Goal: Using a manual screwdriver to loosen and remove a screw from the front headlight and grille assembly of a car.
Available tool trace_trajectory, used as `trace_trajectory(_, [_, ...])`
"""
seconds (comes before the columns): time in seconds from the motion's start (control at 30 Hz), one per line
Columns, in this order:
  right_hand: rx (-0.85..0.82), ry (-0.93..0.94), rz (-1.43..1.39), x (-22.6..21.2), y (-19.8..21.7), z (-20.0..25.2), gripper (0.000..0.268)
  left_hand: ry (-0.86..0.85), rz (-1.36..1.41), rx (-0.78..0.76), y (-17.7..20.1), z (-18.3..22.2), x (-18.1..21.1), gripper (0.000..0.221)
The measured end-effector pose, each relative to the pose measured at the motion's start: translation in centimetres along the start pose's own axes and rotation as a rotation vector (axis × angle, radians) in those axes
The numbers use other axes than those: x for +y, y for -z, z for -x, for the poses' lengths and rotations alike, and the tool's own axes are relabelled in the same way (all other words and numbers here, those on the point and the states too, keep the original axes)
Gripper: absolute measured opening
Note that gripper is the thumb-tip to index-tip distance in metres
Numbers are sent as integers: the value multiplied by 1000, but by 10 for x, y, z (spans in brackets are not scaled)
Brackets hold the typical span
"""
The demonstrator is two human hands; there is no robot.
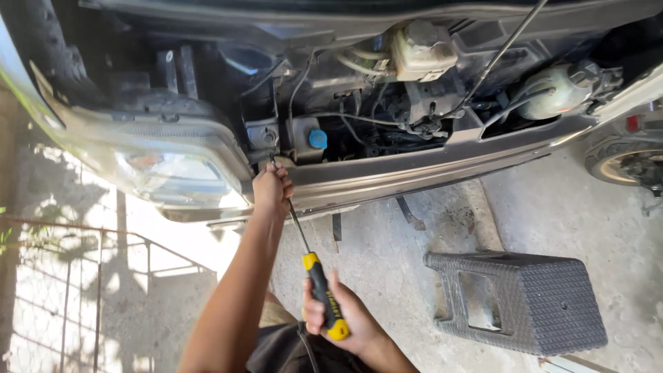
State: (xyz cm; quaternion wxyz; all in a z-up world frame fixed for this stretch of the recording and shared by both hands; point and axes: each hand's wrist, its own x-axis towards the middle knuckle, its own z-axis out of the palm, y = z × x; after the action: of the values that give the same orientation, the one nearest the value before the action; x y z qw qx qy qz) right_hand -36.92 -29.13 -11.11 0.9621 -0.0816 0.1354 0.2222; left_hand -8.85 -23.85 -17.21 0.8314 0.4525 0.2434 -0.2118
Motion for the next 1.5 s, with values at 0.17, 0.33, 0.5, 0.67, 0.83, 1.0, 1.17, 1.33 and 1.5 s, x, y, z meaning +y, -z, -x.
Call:
trace_trajectory(0.17, [21, -86, -98, -2, -4, -7, 29, 85, 217, -98, 12, -23, -6, 28])
trace_trajectory(0.33, [753, 250, 995, 16, -7, -25, 26, 85, 162, -234, 17, -16, -12, 26])
trace_trajectory(0.5, [477, 177, 818, 5, -45, -8, 28, 49, 83, -218, 20, -9, -6, 21])
trace_trajectory(0.67, [-33, 15, -86, -8, 10, 7, 48, 168, 534, -414, 34, -55, -34, 27])
trace_trajectory(0.83, [158, 22, 215, -20, -27, 5, 23, 186, 561, -388, 17, -12, -10, 19])
trace_trajectory(1.0, [417, 92, 506, -18, -38, 2, 25, 20, -143, -15, -13, 45, -7, 37])
trace_trajectory(1.17, [925, 329, 1595, 2, 5, -17, 30, -42, -65, -92, -4, 14, -44, 36])
trace_trajectory(1.33, [519, 213, 935, 18, -29, -3, 24, 80, 18, -321, 33, 18, -21, 38])
trace_trajectory(1.5, [-92, -53, -161, 17, 11, 12, 41, 249, 435, -661, 48, -19, -39, 34])
